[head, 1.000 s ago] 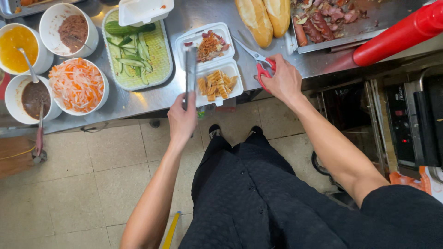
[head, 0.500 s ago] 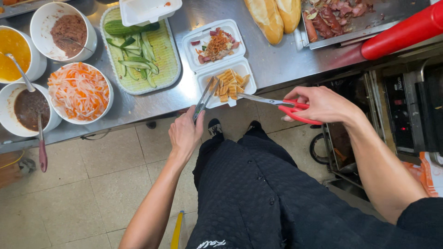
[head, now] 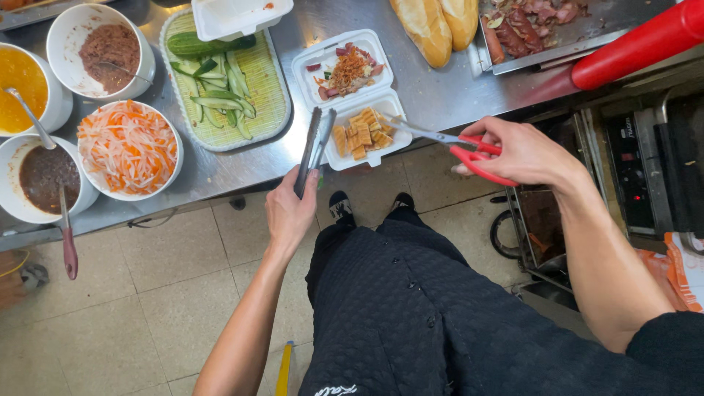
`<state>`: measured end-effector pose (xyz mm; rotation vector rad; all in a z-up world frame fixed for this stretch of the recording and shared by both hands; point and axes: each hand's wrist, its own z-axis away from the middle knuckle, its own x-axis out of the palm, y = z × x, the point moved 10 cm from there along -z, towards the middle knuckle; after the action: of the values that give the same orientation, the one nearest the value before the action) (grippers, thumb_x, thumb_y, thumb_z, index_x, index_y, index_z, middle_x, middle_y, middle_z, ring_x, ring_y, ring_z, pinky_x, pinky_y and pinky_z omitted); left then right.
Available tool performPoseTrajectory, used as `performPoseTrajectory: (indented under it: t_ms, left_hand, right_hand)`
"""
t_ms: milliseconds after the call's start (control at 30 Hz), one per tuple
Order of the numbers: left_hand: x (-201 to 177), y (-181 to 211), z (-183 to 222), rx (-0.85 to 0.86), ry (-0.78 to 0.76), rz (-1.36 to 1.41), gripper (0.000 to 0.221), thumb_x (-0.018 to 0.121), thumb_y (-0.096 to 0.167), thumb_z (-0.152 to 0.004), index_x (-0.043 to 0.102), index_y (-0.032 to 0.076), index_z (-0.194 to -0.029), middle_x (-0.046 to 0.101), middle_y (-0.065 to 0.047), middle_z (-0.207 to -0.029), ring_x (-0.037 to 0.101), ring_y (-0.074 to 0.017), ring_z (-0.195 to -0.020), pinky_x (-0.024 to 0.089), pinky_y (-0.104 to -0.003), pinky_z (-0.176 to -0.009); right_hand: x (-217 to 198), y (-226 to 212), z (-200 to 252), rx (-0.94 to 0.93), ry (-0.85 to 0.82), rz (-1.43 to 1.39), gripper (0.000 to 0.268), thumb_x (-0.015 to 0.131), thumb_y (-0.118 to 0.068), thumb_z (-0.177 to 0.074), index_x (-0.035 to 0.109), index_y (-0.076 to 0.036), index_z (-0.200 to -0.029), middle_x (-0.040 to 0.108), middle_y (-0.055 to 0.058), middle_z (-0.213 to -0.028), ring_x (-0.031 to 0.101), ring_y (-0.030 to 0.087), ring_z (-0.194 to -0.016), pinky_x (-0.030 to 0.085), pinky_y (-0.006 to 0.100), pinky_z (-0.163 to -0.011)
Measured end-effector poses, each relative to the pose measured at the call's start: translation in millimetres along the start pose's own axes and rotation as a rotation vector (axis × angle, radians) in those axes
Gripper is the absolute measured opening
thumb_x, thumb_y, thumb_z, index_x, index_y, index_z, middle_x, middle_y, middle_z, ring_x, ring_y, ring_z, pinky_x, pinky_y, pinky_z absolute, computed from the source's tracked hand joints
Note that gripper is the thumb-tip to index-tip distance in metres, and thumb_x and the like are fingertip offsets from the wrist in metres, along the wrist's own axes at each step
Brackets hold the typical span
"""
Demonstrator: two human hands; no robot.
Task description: The person prepares take-out food boxes by cutting cucumber slices, adding assorted meats and vegetables with tongs and scissors, sprinkling topping from a jar, and then cutting up a grilled kebab with scissors to place inside before adding sauce.
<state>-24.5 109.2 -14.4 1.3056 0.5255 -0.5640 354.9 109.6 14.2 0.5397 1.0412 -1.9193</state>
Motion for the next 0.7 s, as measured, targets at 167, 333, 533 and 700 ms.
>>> performPoseTrajectory:
  t_ms: [167, 333, 533, 700]
  left_hand:
    - [51, 5, -33, -0.228, -0.289, 0.619, 0.046, 0.046, 0.042, -0.105, 0.060, 0.003, -0.124, 0.068, -0.020, -0.082, 0.069, -0.0255, -0.062, 0.054, -0.041, -0.056]
    - [124, 96, -74, -0.151, -0.562, 1.018, 0.040, 0.041, 0.044, -0.102, 0.049, 0.008, -0.116, 0.076, -0.010, -0.092, 0.076, -0.0157, -0.078, 0.060, -0.033, -0.071]
    - [235, 198, -72, 0.107, -0.760, 1.013, 0.038, 0.056, 0.039, -0.106, 0.064, 0.004, -0.117, 0.069, -0.001, -0.101, 0.067, -0.0108, -0.097, 0.056, -0.030, -0.089]
    - [345, 281, -8, 0.150, -0.892, 0.855, 0.038, 0.062, 0.035, -0.105, 0.070, 0.001, -0.120, 0.063, 0.001, -0.096, 0.054, -0.0075, -0.089, 0.044, -0.027, -0.078]
  right_hand:
    - [-9, 23, -41, -0.050, 0.436, -0.115, 0.083, 0.090, -0.051, -0.069, 0.058, -0.005, -0.131, 0.073, 0.015, -0.098, 0.072, 0.031, -0.092, 0.054, 0.041, -0.083]
    - [15, 19, -99, -0.179, 0.698, -0.044, 0.050, 0.080, -0.027, -0.081, 0.064, -0.009, -0.126, 0.074, 0.015, -0.113, 0.070, 0.036, -0.102, 0.055, 0.045, -0.087]
    - [12, 100, -78, 0.012, 0.627, -0.819, 0.042, 0.058, -0.040, -0.105, 0.073, -0.007, -0.126, 0.075, 0.008, -0.109, 0.069, 0.020, -0.094, 0.058, 0.035, -0.085]
    - [2, 181, 43, -0.123, 0.559, -1.617, 0.052, 0.048, -0.043, -0.107, 0.060, -0.003, -0.138, 0.069, 0.003, -0.106, 0.065, 0.011, -0.089, 0.053, 0.027, -0.076]
